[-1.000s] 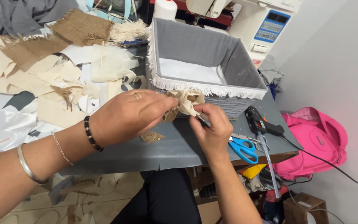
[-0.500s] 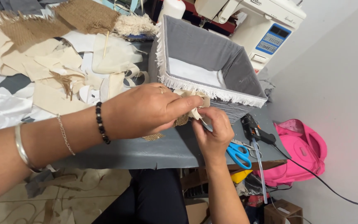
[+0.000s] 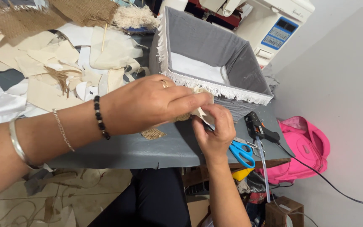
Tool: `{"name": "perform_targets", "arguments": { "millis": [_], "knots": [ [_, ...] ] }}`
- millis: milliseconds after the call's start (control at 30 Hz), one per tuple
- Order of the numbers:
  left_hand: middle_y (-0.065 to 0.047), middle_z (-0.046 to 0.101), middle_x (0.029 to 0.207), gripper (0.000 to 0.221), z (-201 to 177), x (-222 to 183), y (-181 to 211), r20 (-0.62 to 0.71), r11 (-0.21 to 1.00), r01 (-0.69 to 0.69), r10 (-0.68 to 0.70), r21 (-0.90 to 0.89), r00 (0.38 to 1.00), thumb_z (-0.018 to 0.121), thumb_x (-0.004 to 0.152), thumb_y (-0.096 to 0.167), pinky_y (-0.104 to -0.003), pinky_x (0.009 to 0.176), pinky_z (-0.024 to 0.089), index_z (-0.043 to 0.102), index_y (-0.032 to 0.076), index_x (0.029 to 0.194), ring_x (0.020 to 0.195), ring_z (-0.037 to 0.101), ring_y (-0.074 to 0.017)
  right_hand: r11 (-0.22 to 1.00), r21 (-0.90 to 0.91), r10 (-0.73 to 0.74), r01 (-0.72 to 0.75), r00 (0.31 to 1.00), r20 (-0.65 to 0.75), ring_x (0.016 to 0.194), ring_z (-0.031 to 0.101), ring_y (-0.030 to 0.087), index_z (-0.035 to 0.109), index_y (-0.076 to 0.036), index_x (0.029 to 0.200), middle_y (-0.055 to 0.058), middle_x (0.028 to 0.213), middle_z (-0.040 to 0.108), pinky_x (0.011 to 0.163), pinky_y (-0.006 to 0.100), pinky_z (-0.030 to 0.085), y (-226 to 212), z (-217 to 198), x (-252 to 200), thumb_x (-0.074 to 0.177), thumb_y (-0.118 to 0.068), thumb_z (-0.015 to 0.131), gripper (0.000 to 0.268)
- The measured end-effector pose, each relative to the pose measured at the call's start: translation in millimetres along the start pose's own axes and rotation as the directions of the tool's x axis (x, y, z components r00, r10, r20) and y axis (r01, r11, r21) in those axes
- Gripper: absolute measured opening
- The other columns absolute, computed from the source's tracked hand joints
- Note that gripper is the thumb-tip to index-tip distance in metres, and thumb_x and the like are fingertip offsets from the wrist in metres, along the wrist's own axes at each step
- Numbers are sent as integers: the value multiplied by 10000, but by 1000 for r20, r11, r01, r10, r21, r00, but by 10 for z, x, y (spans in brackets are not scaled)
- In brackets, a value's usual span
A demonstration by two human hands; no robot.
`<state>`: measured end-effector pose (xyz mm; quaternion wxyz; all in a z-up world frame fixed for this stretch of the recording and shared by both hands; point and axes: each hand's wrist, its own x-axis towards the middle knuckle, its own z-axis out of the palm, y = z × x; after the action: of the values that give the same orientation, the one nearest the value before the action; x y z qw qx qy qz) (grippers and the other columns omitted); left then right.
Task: Making decorative flowers from burlap and fabric using scissors and a hot glue gun to decorate a basket
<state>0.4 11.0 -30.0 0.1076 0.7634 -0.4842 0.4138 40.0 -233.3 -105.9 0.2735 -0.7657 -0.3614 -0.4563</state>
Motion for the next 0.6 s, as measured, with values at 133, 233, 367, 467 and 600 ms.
{"name": "perform_targets", "arguments": {
  "millis": [133,233,367,467,600],
  "knots": [
    [-21,651,998,431,-38,-67,27,-47,989,-2,9,145,999,496,1011,-87,-364,753,493,560,54,1414,789,610,-198,1000,6,5,-5,1000,11,982,659,318,636,-53,1103,111,1051,675,913,402,535,0,19,-9,832,-37,763,300],
    [43,619,902,401,4,-91,14,-54,988,12,-3,155,999,527,1042,-63,-337,726,462,565,55,1424,740,595,-149,1000,-7,-7,7,1000,17,997,655,319,638,-61,1125,118,1071,674,927,409,538,6,17,-7,851,-65,783,310],
    [32,700,942,394,43,-80,-32,-9,990,73,-72,122,997,696,1005,116,-346,717,455,589,83,1383,797,650,-175,999,27,17,-18,999,38,966,672,317,665,-69,1080,137,1060,685,898,390,527,-17,-14,38,852,-37,787,261],
    [17,716,932,451,48,-125,-24,31,988,135,-138,81,990,767,939,86,-353,758,458,598,106,1357,852,670,-210,996,86,29,-34,998,62,932,675,308,679,-69,1052,148,1033,689,860,377,527,-34,-36,42,858,-27,784,224],
    [60,592,791,387,41,-173,26,6,982,164,-165,93,986,720,984,18,-347,748,421,633,137,1342,799,611,-194,989,143,21,-35,995,97,934,678,291,683,-78,1042,116,1016,707,867,372,522,-76,-88,69,925,-36,768,151]
  ]
}}
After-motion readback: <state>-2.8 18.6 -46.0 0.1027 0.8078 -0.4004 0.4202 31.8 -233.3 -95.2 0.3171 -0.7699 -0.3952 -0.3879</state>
